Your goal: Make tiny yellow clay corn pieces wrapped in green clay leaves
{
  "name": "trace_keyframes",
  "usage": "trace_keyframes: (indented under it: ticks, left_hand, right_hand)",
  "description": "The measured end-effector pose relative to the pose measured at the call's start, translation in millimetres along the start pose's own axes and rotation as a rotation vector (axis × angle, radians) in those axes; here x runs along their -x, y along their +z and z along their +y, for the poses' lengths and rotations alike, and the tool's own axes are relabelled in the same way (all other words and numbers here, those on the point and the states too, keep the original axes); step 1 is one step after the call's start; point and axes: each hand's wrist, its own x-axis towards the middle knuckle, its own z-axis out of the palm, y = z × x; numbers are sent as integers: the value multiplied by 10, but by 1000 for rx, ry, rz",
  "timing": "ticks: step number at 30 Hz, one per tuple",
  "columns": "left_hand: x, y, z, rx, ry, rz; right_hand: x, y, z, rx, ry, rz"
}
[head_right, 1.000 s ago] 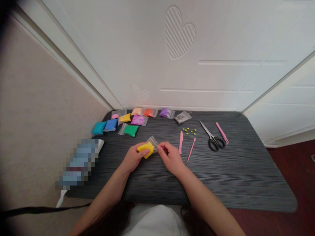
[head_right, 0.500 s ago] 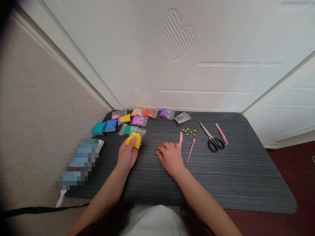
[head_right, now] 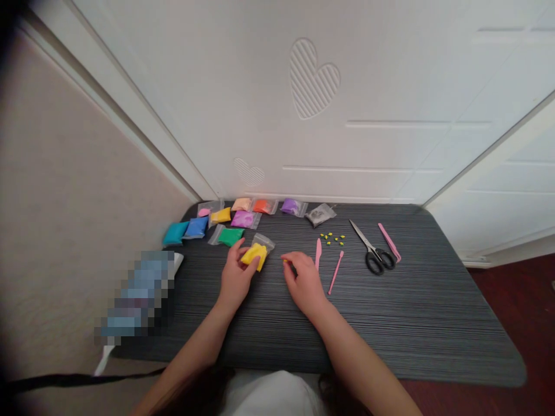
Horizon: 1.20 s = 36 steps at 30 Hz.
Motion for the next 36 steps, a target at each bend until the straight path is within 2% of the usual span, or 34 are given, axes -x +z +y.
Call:
trace_keyframes:
  ticks: [7,14,20,29,36]
  left_hand:
    - [-182,40,-23,-305,177,42]
    - [-401,123,60,-446,413,84]
    - [-323,90,63,-435,492,83]
    - [-311,80,28,-412,433,58]
    - [-315,83,21,-372,410,51]
  right_hand:
    - [-41,-123,32,-159,144,191]
    - [-103,-151,88,-289,271,308]
    - [-80,-135,48,-378,311,207]
    - [-94,-129,16,-547,328,108]
    - [-81,-114,-22,-551,310,63]
